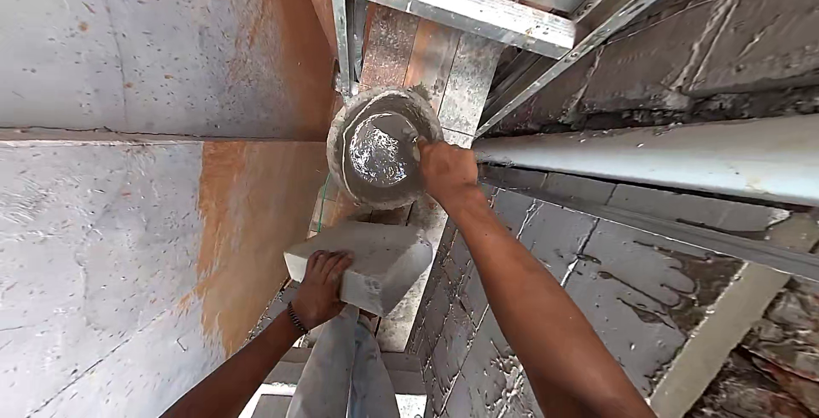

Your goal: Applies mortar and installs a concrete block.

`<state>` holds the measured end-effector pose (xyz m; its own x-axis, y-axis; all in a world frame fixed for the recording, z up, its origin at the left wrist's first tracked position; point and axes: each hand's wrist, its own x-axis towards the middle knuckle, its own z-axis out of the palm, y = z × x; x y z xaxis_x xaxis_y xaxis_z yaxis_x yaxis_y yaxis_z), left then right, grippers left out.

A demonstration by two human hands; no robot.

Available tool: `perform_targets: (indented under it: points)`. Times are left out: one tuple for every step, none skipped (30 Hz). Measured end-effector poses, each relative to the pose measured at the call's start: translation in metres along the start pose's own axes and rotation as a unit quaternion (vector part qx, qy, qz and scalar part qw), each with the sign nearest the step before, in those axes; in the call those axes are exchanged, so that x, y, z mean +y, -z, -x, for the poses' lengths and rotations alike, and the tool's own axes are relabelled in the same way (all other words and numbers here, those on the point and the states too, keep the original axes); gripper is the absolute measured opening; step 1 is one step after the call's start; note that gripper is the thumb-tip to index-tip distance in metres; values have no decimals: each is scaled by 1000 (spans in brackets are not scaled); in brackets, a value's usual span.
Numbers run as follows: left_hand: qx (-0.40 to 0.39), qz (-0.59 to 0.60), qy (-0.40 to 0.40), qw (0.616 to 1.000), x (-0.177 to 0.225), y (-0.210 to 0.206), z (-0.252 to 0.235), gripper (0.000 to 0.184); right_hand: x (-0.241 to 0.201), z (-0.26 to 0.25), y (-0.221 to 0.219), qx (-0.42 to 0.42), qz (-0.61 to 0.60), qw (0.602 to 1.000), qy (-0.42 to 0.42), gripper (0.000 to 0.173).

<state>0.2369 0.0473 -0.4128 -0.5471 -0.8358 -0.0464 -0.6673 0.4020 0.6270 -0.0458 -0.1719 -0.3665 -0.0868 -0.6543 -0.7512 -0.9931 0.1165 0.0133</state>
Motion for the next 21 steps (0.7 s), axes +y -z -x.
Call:
perform_targets:
  points:
    - [22,13,28,999,-3,12,7,75,-4,0,-4,1,-8,1000,-12,38]
    - [43,24,55,997,-5,23,11,80,-8,-2,-7,4,-18,999,-26,37]
    - [61,30,81,994,-5,34,14,85,-12,-5,-10,10,-29,999,-40,36]
    - [71,29,103,992,-6,44,17,89,-16,-9,-13,15,-37,998,-54,35]
    - [79,26,120,989,-8,53,21,91,-21,-14,-19,20,-41,997,-65,35]
    - [83,23,130,988,-12,62,25,93,-27,-19,-24,20,-45,996,-74,36]
    - [86,19,135,987,-15,69,29,95,-33,-23,-31,19,-50,995,-79,35]
    - [89,13,136,987,-18,75,33,95,-38,-25,-37,17,-61,995,-80,35]
    - [89,7,138,986,-21,81,36,95,-44,-27,-44,11,-72,994,-79,33]
    - [90,4,140,986,-23,86,38,96,-49,-27,-50,5,-85,993,-77,31]
    - [92,6,146,985,-24,91,39,98,-51,-28,-54,-9,-97,992,-76,30]
    - [95,17,159,983,-24,96,41,101,-51,-30,-58,-31,-114,990,-74,31]
    - [100,34,180,978,-22,102,44,106,-48,-32,-64,-45,-137,987,-66,32]
    - [110,57,209,970,-18,108,45,111,-42,-34,-71,-52,-155,985,-53,34]
    - [122,82,248,958,-12,114,44,117,-35,-36,-78,-56,-164,984,-40,36]
    - [137,109,293,940,-6,121,40,123,-31,-38,-78,-66,-162,984,-30,39]
    - [157,132,344,916,-1,127,36,128,-28,-40,-76,-78,-162,984,-23,41]
    - [179,152,400,886,5,134,32,132,-25,-42,-77,-93,-174,980,-15,43]
    - [198,178,449,853,10,141,29,135,-20,-43,-79,-104,-199,975,-4,45]
    - [218,211,483,822,11,147,26,135,-13,-45,-83,-107,-234,966,7,46]
    - [238,250,502,793,10,152,25,133,-7,-45,-85,-112,-270,956,13,46]
